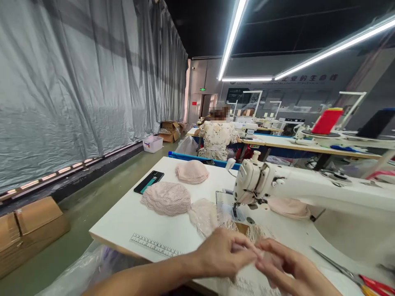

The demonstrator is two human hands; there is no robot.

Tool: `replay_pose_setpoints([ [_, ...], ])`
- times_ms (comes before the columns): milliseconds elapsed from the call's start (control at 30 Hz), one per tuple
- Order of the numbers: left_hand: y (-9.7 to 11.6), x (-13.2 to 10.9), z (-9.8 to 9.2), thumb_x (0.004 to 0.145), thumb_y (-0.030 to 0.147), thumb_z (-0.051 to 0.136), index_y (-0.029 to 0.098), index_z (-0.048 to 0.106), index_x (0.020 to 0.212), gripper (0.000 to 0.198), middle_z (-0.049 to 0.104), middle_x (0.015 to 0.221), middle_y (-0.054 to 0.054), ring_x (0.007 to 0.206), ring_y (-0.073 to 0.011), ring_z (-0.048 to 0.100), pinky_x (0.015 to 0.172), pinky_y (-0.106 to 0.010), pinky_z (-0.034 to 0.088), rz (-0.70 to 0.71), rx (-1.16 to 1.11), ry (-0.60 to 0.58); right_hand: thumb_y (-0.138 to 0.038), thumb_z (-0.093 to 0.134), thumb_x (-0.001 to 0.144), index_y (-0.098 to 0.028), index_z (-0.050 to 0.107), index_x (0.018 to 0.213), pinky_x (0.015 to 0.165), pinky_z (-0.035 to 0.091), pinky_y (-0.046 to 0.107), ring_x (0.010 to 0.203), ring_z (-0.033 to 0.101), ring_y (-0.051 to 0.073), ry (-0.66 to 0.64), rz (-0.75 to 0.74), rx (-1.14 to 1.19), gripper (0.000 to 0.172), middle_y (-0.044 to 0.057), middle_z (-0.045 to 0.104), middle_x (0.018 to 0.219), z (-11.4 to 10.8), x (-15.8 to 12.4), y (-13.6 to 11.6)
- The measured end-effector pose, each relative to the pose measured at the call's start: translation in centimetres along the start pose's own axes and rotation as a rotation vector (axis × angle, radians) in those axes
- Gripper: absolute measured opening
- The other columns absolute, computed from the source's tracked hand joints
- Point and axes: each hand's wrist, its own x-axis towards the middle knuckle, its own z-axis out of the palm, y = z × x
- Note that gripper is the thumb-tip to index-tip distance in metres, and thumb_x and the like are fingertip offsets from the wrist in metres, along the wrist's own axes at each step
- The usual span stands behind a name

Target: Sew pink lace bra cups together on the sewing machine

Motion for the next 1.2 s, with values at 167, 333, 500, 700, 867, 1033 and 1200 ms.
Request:
replay_pose_setpoints([
  [167,-0.2,-1.2,-1.2,0.076,0.018,0.042,0.01,0.063,0.093,0.028,0.045,0.038,0.007,0.033,-0.0057,0.042,0.042,-0.014,0.028,-0.086,-0.019,-0.059,-0.055,0.047,0.08,-0.02,0.047,0.064,0.04,0.02,0.021,0.041,0.026,0.008,-0.004,0.026,0.1,0.038,-0.007,0.039,0.043,0.5,-0.6,-2.6],
  [333,-0.6,-1.6,-0.3,0.072,0.012,0.039,0.01,0.06,0.088,0.027,0.05,0.041,0.006,0.038,-0.0061,0.041,0.046,-0.016,0.03,-0.09,-0.074,-0.145,-0.057,0.046,0.081,-0.02,0.049,0.068,0.041,0.019,0.022,0.04,0.025,0.008,0.028,0.047,0.115,0.039,-0.008,0.038,0.042,0.4,-2.4,-1.6],
  [500,0.6,-1.7,1.1,0.07,0.01,0.042,0.011,0.062,0.08,0.022,0.06,0.06,0.001,0.056,-0.008,0.051,0.057,-0.017,0.037,-0.047,0.049,-0.126,-0.056,0.043,0.082,-0.019,0.047,0.066,0.046,0.022,0.022,0.046,0.028,0.01,0.029,0.006,0.125,0.041,-0.008,0.034,0.045,-0.3,-3.9,-1.0],
  [700,2.2,-2.3,2.5,0.074,0.012,0.047,0.011,0.066,0.081,0.021,0.063,0.071,-0.001,0.071,-0.0112,0.055,0.066,-0.019,0.04,0.004,0.15,-0.147,-0.052,0.041,0.085,-0.02,0.051,0.067,0.045,0.019,0.023,0.046,0.026,0.01,0.007,-0.047,0.102,0.038,-0.008,0.029,0.048,-0.5,-6.7,-1.7],
  [867,2.7,-2.6,3.7,0.073,0.024,0.059,0.014,0.065,0.106,0.035,0.04,0.047,0.008,0.043,-0.0051,0.036,0.043,-0.015,0.028,-0.106,0.062,-0.279,-0.05,0.039,0.088,-0.02,0.049,0.065,0.046,0.02,0.023,0.048,0.027,0.01,0.029,-0.077,0.016,0.039,-0.007,0.03,0.049,-0.7,-7.7,-0.8],
  [1033,2.1,-1.8,4.4,0.072,0.015,0.046,0.012,0.068,0.098,0.034,0.036,0.04,0.008,0.035,-0.0044,0.031,0.036,-0.014,0.024,-0.19,-0.004,-0.296,-0.044,0.036,0.09,-0.02,0.046,0.066,0.05,0.024,0.023,0.052,0.033,0.011,0.09,-0.133,-0.096,0.035,-0.005,0.038,0.054,-1.0,-7.4,1.0],
  [1200,2.0,-1.9,4.9,0.07,0.013,0.044,0.011,0.068,0.089,0.031,0.041,0.043,0.007,0.039,-0.0053,0.035,0.04,-0.015,0.027,-0.231,0.072,-0.291,-0.042,0.038,0.088,-0.02,0.047,0.066,0.05,0.026,0.022,0.054,0.035,0.012,0.058,-0.117,-0.083,0.032,-0.005,0.04,0.054,-1.1,-7.9,2.5],
])
